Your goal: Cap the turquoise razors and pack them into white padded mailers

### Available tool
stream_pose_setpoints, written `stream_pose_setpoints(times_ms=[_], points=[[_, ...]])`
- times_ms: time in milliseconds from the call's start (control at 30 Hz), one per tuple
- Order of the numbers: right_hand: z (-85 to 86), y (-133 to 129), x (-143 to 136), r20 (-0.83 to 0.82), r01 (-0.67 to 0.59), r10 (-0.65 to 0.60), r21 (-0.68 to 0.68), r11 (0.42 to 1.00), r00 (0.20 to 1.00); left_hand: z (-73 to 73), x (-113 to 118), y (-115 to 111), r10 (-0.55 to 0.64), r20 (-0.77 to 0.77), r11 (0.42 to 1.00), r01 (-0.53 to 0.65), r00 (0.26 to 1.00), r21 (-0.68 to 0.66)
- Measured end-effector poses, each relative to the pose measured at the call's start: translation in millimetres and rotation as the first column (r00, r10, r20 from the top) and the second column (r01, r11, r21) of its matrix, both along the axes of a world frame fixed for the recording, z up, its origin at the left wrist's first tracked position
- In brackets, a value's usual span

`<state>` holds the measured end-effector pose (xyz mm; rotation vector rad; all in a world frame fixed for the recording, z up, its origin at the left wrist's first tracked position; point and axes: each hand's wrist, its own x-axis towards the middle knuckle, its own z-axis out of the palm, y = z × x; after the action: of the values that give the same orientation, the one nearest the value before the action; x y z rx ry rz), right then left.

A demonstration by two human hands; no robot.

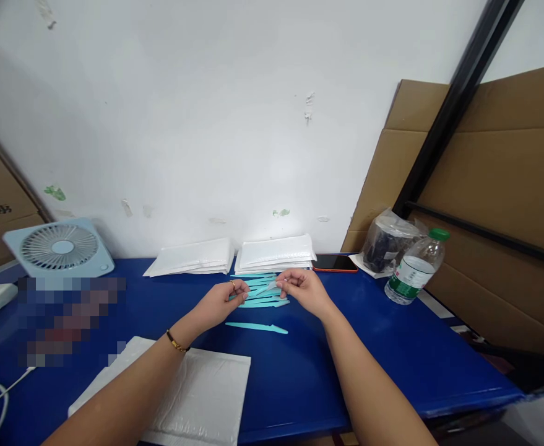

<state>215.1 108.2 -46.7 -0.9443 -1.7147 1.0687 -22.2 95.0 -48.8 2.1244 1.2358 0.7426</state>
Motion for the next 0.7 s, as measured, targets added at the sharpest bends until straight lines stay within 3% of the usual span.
stream_pose_setpoints(times_ms=[133, 300, 700], points=[[0.5, 0, 1, 0.021, -0.035, 0.035, -0.007, 0.999, 0.999, -0.3, 0, -1, -0.012, 0.008, 1.0, 0.012, 1.0, -0.006], [6.7, -1, 7, 0.024, 0.048, -0.049, 0.038, 0.998, 0.999, -0.4, -2, 2, 0.007, 0.001, 1.0, -0.007, 1.0, -0.009], [-8.8, 1, -7, 0.092, -0.09, 0.093, -0.033, 0.995, 0.991, -3.5, 3, -2, -0.032, -0.064, 0.999, 0.034, 0.997, 0.041]])
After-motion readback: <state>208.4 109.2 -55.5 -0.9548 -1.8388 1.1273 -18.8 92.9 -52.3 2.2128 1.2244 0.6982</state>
